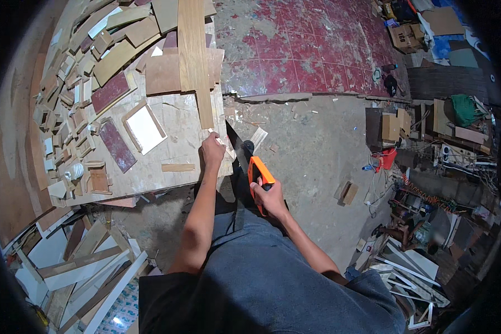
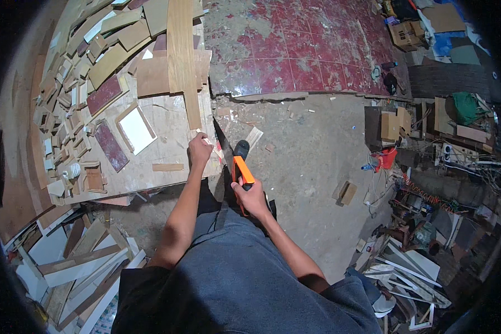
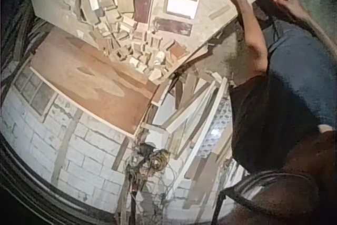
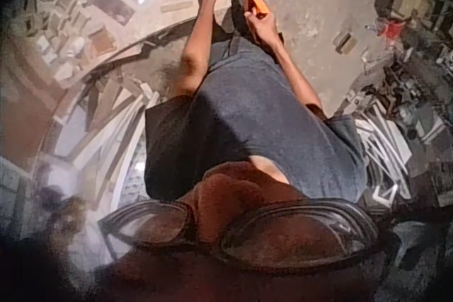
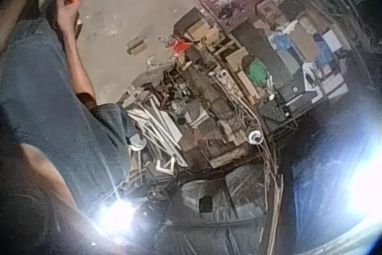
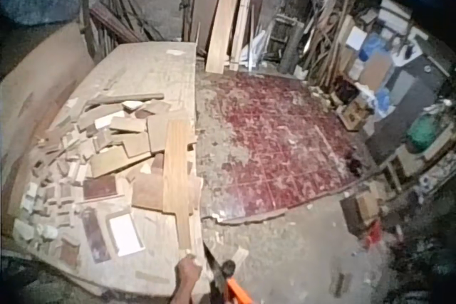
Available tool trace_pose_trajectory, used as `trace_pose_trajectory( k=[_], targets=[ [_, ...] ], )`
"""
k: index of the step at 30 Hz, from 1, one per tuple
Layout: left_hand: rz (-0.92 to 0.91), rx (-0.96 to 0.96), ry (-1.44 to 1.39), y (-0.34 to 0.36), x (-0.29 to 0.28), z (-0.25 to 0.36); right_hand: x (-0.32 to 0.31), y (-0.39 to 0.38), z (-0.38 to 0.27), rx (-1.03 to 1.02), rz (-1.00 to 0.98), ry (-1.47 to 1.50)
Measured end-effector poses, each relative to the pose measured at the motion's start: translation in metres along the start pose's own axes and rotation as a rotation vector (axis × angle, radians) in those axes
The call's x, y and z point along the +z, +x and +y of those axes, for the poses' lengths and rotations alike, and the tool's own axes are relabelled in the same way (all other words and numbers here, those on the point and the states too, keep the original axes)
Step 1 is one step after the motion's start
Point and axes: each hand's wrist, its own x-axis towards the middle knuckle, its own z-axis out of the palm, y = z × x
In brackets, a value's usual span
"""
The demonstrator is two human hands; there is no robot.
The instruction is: Cutting a small piece of wood with a hand saw and then applying glue to join pieces.
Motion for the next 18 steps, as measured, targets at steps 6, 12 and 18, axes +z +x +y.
trace_pose_trajectory(
  k=[6, 12, 18],
  targets=[
    [0.192, -0.124, -0.14, -0.013, 0.011, 0.007, -0.001, 0.001, -0.01, 0.006, -0.002, 0.037],
    [0.192, -0.131, -0.017, -0.018, 0.025, -0.012, -0.001, -0.003, -0.004, -0.014, 0.014, -0.028],
    [0.149, -0.031, 0.009, -0.022, 0.022, -0.007, -0.004, -0.005, 0.001, 0.022, -0.009, 0.067]
  ],
)
